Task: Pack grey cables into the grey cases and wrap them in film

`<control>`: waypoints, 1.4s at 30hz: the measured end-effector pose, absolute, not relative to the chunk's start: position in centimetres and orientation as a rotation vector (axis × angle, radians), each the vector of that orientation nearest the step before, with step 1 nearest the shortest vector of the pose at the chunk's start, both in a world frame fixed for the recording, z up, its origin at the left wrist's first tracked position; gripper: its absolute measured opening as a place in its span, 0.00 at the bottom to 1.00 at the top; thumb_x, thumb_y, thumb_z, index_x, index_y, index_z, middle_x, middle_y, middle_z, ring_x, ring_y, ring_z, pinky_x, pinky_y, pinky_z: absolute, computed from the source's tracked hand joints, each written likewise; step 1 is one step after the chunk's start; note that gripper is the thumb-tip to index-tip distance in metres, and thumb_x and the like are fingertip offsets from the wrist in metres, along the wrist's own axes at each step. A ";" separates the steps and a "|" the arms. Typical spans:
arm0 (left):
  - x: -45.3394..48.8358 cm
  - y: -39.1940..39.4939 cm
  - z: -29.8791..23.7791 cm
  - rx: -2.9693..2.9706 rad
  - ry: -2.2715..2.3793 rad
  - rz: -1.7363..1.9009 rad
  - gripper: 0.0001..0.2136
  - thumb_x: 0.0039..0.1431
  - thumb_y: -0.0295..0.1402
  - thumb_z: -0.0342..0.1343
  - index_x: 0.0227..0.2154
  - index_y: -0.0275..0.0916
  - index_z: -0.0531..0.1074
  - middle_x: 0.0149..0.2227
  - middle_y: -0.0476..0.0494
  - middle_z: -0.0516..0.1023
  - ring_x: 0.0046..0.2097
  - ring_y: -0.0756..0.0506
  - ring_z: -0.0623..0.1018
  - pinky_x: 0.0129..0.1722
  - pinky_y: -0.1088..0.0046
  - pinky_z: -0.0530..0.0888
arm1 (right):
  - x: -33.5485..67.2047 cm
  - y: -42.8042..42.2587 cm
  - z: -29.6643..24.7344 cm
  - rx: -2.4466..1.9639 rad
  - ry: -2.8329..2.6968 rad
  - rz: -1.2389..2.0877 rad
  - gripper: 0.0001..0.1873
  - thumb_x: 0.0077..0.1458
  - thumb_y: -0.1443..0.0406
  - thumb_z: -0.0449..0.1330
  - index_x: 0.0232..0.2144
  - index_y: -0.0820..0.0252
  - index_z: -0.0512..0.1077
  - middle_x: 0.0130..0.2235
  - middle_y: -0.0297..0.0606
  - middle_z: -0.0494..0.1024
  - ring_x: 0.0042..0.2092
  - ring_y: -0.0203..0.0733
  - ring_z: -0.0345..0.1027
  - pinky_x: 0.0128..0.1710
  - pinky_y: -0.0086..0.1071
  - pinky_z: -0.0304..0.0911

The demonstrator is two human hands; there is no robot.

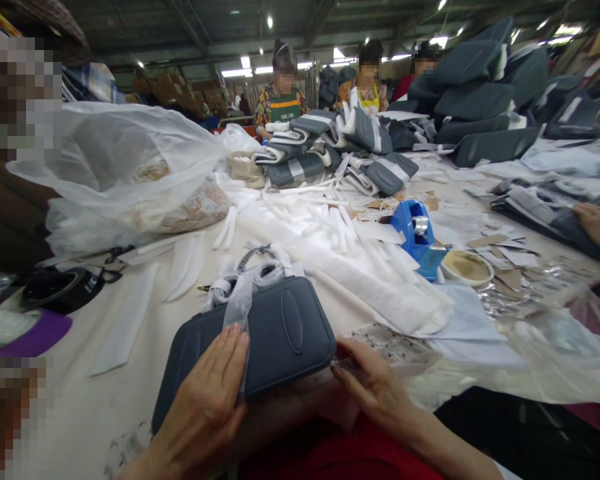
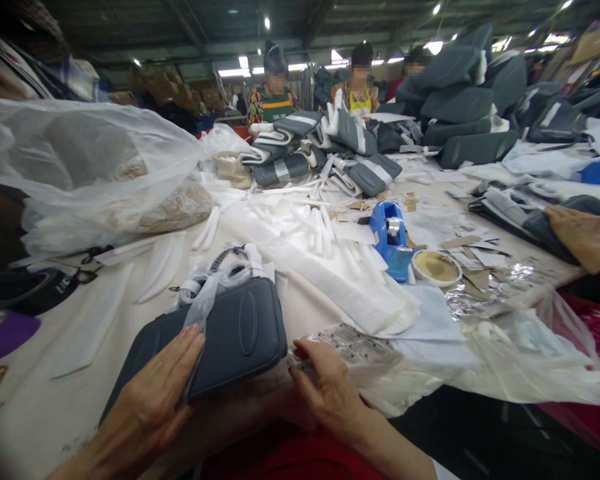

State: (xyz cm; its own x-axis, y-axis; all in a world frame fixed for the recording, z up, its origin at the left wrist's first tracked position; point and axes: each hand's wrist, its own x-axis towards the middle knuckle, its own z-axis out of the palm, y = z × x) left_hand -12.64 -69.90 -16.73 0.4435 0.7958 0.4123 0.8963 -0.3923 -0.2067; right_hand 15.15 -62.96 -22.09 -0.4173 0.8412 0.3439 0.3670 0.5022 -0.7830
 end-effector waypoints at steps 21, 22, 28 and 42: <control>-14.2 -67.5 -12.4 -2.425 -1.723 -0.522 0.25 0.58 0.38 0.51 0.57 0.37 0.61 0.59 0.38 0.67 0.57 0.38 0.70 0.57 0.62 0.67 | 11.6 -64.0 -22.8 -0.709 -2.178 0.198 0.24 0.55 0.76 0.46 0.55 0.66 0.60 0.28 0.36 0.74 0.28 0.40 0.67 0.27 0.33 0.62; -14.1 -67.5 -12.0 -2.430 -1.744 -0.510 0.24 0.58 0.39 0.51 0.57 0.36 0.61 0.58 0.37 0.67 0.57 0.38 0.70 0.57 0.62 0.68 | 11.4 -63.8 -22.7 -0.705 -2.176 0.147 0.22 0.57 0.75 0.47 0.54 0.67 0.61 0.27 0.35 0.73 0.26 0.39 0.66 0.26 0.33 0.60; -13.2 -67.1 -10.8 -2.439 -1.783 -0.459 0.23 0.59 0.41 0.49 0.53 0.31 0.65 0.56 0.32 0.68 0.57 0.38 0.70 0.56 0.62 0.68 | 12.0 -64.0 -21.5 -0.551 -2.288 0.092 0.16 0.60 0.74 0.44 0.47 0.68 0.66 0.28 0.38 0.74 0.27 0.39 0.64 0.26 0.34 0.57; -12.6 -66.8 -10.2 -2.436 -1.978 -0.495 0.22 0.56 0.39 0.51 0.51 0.31 0.66 0.56 0.30 0.68 0.57 0.37 0.70 0.56 0.59 0.68 | 12.5 -65.6 -21.6 -0.355 -2.576 0.083 0.21 0.67 0.68 0.38 0.47 0.59 0.69 0.42 0.38 0.76 0.41 0.42 0.66 0.42 0.38 0.59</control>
State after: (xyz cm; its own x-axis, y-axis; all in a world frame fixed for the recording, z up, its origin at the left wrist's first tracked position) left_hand -12.55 -66.79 -10.25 0.1764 0.9601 0.2169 0.9491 -0.2243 0.2211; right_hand 12.55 -65.62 -21.63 -0.8231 0.2670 0.5011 0.2343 0.9636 -0.1286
